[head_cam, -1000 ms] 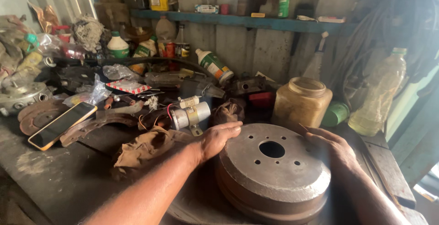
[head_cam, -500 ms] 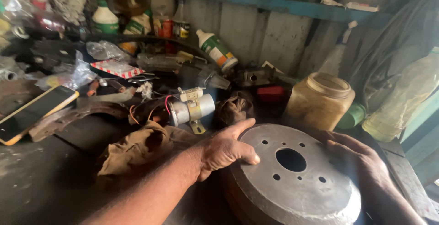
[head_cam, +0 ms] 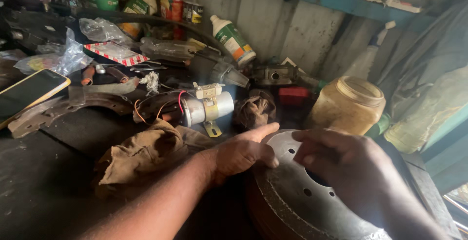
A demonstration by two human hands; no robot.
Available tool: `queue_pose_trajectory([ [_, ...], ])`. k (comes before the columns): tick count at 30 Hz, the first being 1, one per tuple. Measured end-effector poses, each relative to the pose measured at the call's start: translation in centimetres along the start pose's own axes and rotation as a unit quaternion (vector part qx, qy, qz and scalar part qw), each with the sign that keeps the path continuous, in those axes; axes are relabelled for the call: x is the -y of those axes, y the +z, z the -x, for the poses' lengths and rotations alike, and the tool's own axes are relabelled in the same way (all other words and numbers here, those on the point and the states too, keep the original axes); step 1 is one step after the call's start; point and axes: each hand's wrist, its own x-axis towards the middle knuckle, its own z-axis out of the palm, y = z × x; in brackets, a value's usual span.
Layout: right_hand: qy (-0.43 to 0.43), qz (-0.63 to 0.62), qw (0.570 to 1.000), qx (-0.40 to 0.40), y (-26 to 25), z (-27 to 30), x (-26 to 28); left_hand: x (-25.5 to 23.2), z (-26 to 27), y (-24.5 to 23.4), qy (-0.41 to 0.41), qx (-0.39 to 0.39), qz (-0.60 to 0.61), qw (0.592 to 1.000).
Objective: The person wipes a metal brake drum with a cloth, cleaning the top and the circular sides of the component on a workbench.
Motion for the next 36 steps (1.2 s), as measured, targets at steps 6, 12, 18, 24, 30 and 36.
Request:
queue_pose_trajectory([
  [6,-0.156,0.083,0.979,-0.1,1.8,1.4,1.0,0.3,0.2,-0.6,0.006,-0.006,0.041,0.999],
  [12,-0.011,0.195,0.98,-0.044,1.6,2.1,1.9,1.1,-0.2,-0.8,0.028,-0.024,0.046,0.998],
  [18,-0.276,0.132,0.949,-0.079,2.4,2.7,1.9,1.5,-0.3,-0.8,0.046,-0.02,0.045,0.998],
  [24,-0.372,0.15,0.911,-0.1,3.1,3.9,3.6,1.9,-0.3,-0.8,0.04,-0.035,0.051,0.997],
  [30,-0.293,0.141,0.944,-0.061,2.3,3.0,3.0,2.7,-1.4,-1.3,0.076,0.006,0.067,0.995],
  [36,-0.343,0.127,0.927,-0.087,2.9,3.0,2.1,4.3,-1.4,-1.5,0.033,-0.065,-0.004,0.997],
])
